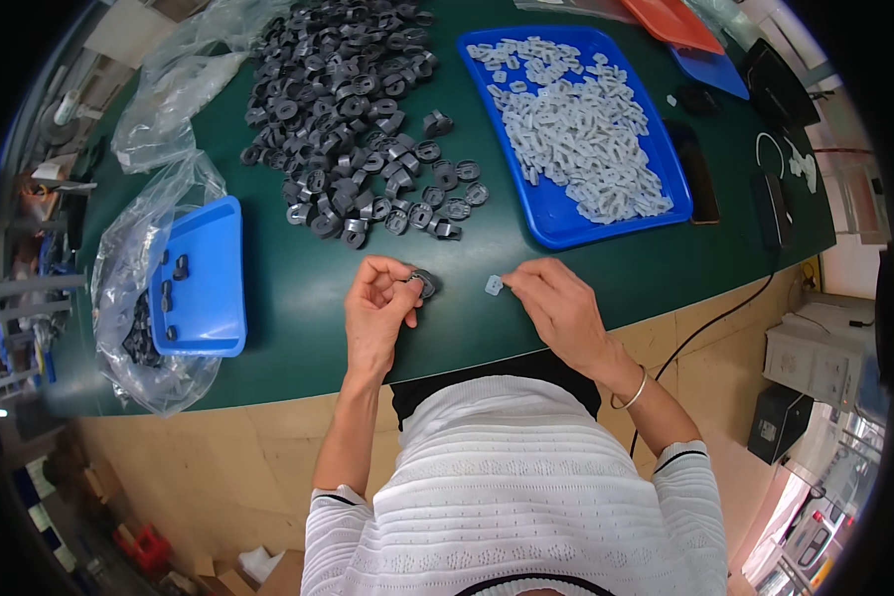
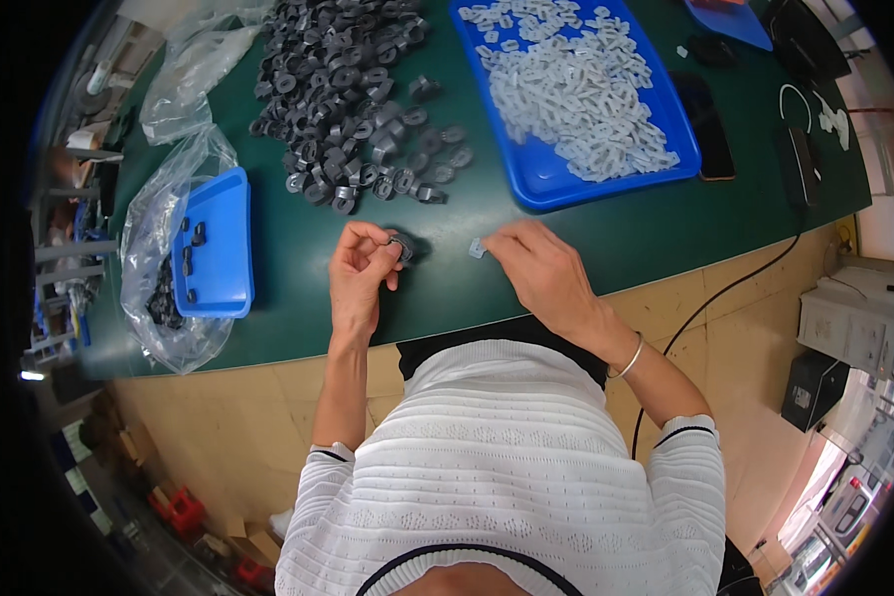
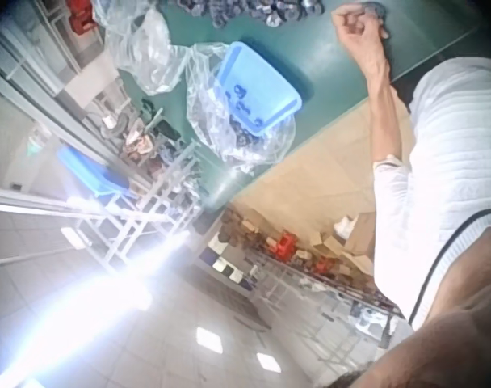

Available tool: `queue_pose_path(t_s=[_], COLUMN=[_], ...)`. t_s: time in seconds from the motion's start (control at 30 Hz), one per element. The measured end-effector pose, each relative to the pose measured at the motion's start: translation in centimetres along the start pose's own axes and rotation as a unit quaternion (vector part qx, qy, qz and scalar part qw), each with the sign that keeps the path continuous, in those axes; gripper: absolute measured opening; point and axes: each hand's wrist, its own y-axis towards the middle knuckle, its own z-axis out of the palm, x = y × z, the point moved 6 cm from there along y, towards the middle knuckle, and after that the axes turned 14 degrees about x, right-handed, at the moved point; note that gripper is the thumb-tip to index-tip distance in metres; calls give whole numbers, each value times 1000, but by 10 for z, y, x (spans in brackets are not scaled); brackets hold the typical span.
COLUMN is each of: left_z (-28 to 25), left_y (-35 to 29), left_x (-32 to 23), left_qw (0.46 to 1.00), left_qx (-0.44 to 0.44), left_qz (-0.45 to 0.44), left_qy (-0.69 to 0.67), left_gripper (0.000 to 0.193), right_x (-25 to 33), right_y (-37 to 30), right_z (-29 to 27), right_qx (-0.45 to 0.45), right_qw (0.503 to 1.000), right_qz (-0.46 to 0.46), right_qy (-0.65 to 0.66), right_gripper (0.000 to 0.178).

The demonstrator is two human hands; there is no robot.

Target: The person inserts small white plastic components into circular black plastic housings by hand.

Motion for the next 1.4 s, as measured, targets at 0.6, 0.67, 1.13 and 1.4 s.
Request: queue_pose_path(t_s=[0.6, 0.67, 1.13, 1.4], left_z=[33, 38, 44, 51], left_y=[-7, -7, -11, -14], left_x=[16, 19, 22, 18], left_qw=[997, 997, 999, 998], left_qx=[40, 43, 42, 52], left_qz=[-53, -50, -16, 18], left_qy=[-44, -50, -20, -13], left_gripper=[34, 35, 34, 31], right_x=[-15, -15, -11, -17], right_y=[13, 14, 24, 25], right_z=[16, 19, 16, 27], right_qx=[-5, -4, 36, 42], right_qw=[889, 892, 925, 926], right_qz=[196, 217, 206, 176], right_qy=[414, 397, 317, 332], right_gripper=[5, 5, 10, 10])
